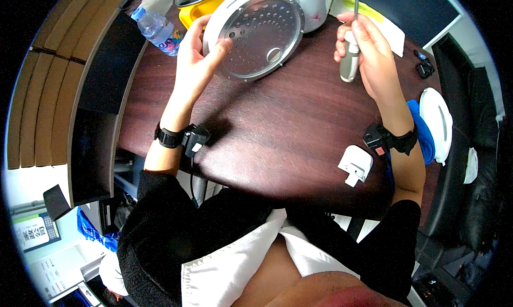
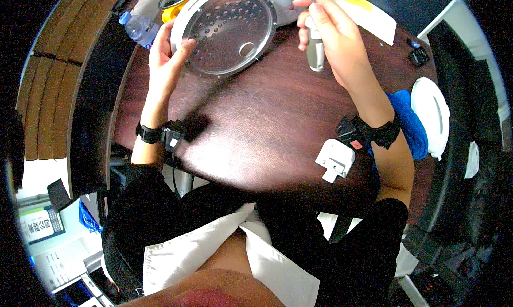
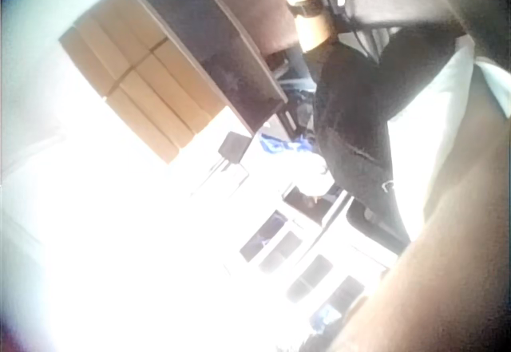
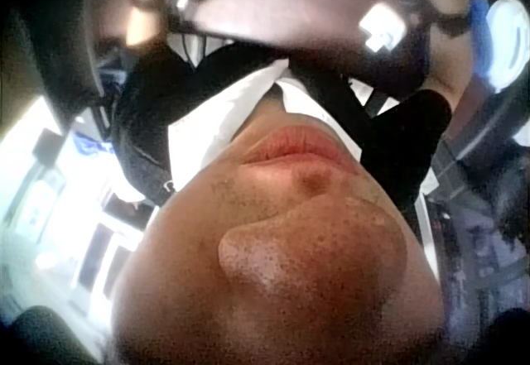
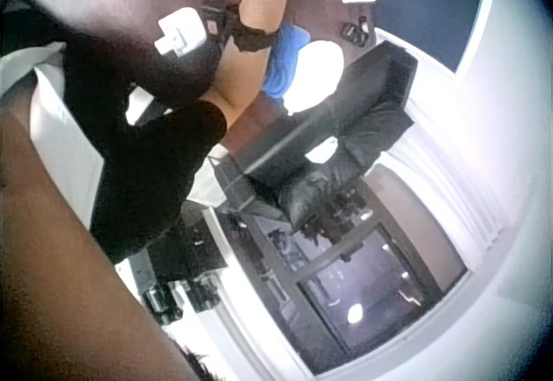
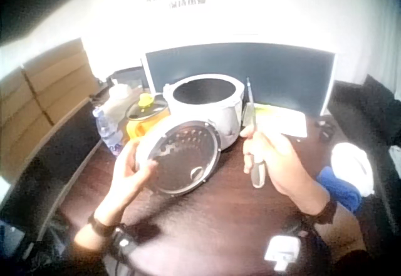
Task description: The person uses a screwdriver to tighten screws on a circular metal component with perforations, likely a part of a kitchen appliance. They rotate the component and repeatedly insert and turn the screwdriver at multiple screw locations around the rim.
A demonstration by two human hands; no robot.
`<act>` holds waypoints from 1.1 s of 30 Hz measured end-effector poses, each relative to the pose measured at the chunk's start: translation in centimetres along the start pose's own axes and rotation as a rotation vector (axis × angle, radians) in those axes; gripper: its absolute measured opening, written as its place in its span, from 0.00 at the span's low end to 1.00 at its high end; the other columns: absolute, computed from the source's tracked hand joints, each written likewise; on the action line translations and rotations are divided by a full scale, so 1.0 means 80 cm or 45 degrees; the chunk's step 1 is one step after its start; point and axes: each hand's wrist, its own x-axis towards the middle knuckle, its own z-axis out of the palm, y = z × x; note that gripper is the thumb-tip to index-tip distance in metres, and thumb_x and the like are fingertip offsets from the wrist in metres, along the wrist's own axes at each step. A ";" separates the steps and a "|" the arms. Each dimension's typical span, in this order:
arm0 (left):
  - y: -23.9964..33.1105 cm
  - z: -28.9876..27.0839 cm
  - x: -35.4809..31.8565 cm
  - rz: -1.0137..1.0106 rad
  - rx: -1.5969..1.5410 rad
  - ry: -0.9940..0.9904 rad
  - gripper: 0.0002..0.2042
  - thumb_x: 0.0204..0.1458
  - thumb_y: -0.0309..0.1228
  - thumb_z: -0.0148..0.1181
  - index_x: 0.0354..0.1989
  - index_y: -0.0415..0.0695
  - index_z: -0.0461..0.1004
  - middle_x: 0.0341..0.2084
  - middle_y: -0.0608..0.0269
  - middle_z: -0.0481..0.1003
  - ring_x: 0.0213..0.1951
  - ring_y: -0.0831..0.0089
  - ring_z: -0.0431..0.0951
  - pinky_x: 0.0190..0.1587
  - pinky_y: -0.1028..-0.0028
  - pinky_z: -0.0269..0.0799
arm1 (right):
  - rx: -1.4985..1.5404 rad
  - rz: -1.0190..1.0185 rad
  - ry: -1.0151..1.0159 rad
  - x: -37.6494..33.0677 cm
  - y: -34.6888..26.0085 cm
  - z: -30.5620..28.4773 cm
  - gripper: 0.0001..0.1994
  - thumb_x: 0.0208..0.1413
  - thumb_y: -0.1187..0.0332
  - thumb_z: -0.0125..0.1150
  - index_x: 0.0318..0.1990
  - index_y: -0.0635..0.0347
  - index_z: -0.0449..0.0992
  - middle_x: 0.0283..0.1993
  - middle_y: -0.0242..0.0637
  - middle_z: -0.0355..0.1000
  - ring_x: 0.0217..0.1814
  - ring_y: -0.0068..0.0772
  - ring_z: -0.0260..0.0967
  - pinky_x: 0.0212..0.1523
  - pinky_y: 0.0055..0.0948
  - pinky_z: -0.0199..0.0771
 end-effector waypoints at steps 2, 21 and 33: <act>0.004 0.002 0.006 0.021 0.080 -0.008 0.23 0.52 0.30 0.63 0.55 0.36 0.65 0.40 0.63 0.75 0.42 0.79 0.74 0.47 0.77 0.70 | -0.092 -0.045 0.060 -0.001 -0.001 -0.003 0.12 0.65 0.64 0.48 0.48 0.62 0.71 0.29 0.28 0.65 0.27 0.15 0.65 0.28 0.16 0.66; 0.060 0.047 0.041 0.015 0.577 -0.227 0.23 0.54 0.37 0.63 0.53 0.35 0.69 0.39 0.58 0.78 0.41 0.76 0.76 0.45 0.75 0.71 | -1.549 -0.544 0.025 -0.015 -0.037 0.012 0.09 0.59 0.62 0.54 0.34 0.58 0.73 0.27 0.42 0.69 0.27 0.51 0.69 0.28 0.43 0.68; 0.066 0.061 0.041 0.080 0.581 -0.250 0.21 0.53 0.36 0.63 0.50 0.35 0.71 0.33 0.55 0.77 0.34 0.73 0.76 0.38 0.74 0.70 | -1.548 -0.164 -0.237 -0.017 -0.040 -0.001 0.11 0.63 0.66 0.48 0.33 0.65 0.71 0.26 0.45 0.70 0.27 0.46 0.70 0.29 0.36 0.66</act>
